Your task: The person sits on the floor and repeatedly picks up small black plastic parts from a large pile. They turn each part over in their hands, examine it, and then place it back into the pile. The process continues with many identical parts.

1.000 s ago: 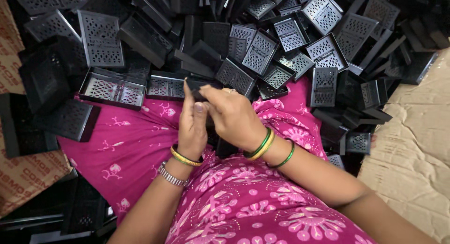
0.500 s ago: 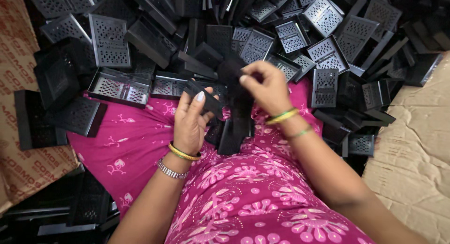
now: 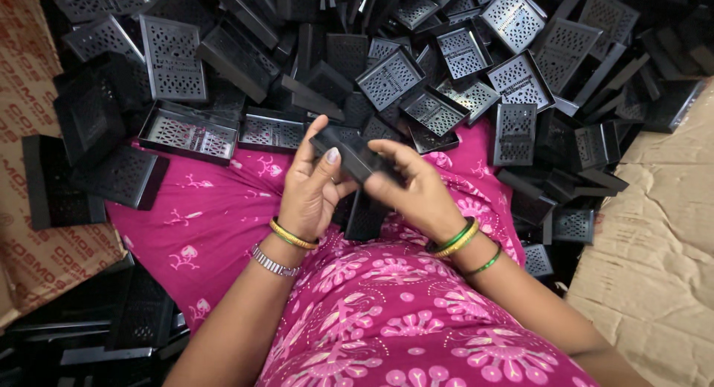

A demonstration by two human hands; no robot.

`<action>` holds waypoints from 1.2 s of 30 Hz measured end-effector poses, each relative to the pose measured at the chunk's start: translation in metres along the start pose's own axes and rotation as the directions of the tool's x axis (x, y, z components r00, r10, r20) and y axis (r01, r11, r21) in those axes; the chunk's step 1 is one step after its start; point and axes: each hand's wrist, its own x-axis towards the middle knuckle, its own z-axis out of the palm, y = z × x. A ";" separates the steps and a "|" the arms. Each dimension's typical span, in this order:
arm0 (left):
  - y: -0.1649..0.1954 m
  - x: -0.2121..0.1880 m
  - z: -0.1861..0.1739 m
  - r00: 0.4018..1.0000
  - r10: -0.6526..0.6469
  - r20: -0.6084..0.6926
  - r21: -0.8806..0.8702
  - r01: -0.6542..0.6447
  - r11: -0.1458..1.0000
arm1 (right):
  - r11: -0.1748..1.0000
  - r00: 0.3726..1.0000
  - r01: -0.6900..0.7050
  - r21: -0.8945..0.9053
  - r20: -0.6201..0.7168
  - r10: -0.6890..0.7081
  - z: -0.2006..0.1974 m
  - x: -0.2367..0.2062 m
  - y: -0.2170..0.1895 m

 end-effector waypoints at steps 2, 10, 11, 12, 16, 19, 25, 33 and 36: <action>0.000 0.000 -0.001 1.000 -0.001 -0.017 -0.026 0.001 1.000 | 1.000 0.998 -0.016 0.024 0.061 0.015 -0.002 -0.004 -0.005; -0.005 0.000 -0.001 0.986 -0.046 -0.159 0.195 0.077 0.978 | 0.917 0.966 -0.243 0.315 0.159 0.202 -0.001 0.000 -0.005; -0.006 0.000 -0.001 0.985 -0.051 -0.164 0.224 0.087 0.971 | 0.920 0.965 -0.249 0.304 0.161 0.208 -0.001 0.000 -0.004; -0.007 0.000 -0.001 0.981 -0.059 -0.182 0.221 0.099 0.970 | 0.922 0.963 -0.255 0.292 0.163 0.215 -0.002 -0.001 -0.003; -0.011 0.002 -0.003 0.970 -0.078 -0.229 0.218 0.129 0.967 | 0.949 0.961 -0.246 0.199 0.175 0.213 -0.003 -0.003 -0.002; -0.014 0.002 -0.005 0.984 -0.044 -0.175 0.216 0.082 0.973 | 0.974 0.973 -0.127 0.186 0.213 0.086 -0.001 -0.005 -0.003; -0.018 -0.002 -0.006 0.992 -0.014 -0.126 0.218 0.041 0.975 | 0.997 0.977 0.034 0.076 0.208 -0.049 0.005 -0.011 -0.003; -0.015 -0.001 -0.003 0.992 -0.054 -0.112 0.333 0.089 0.939 | 0.983 0.986 -0.109 0.146 0.144 0.088 -0.021 -0.025 -0.014; -0.019 -0.002 -0.003 0.997 -0.063 -0.048 0.344 0.075 0.936 | 0.977 0.987 -0.135 0.168 0.104 0.118 -0.030 -0.037 -0.018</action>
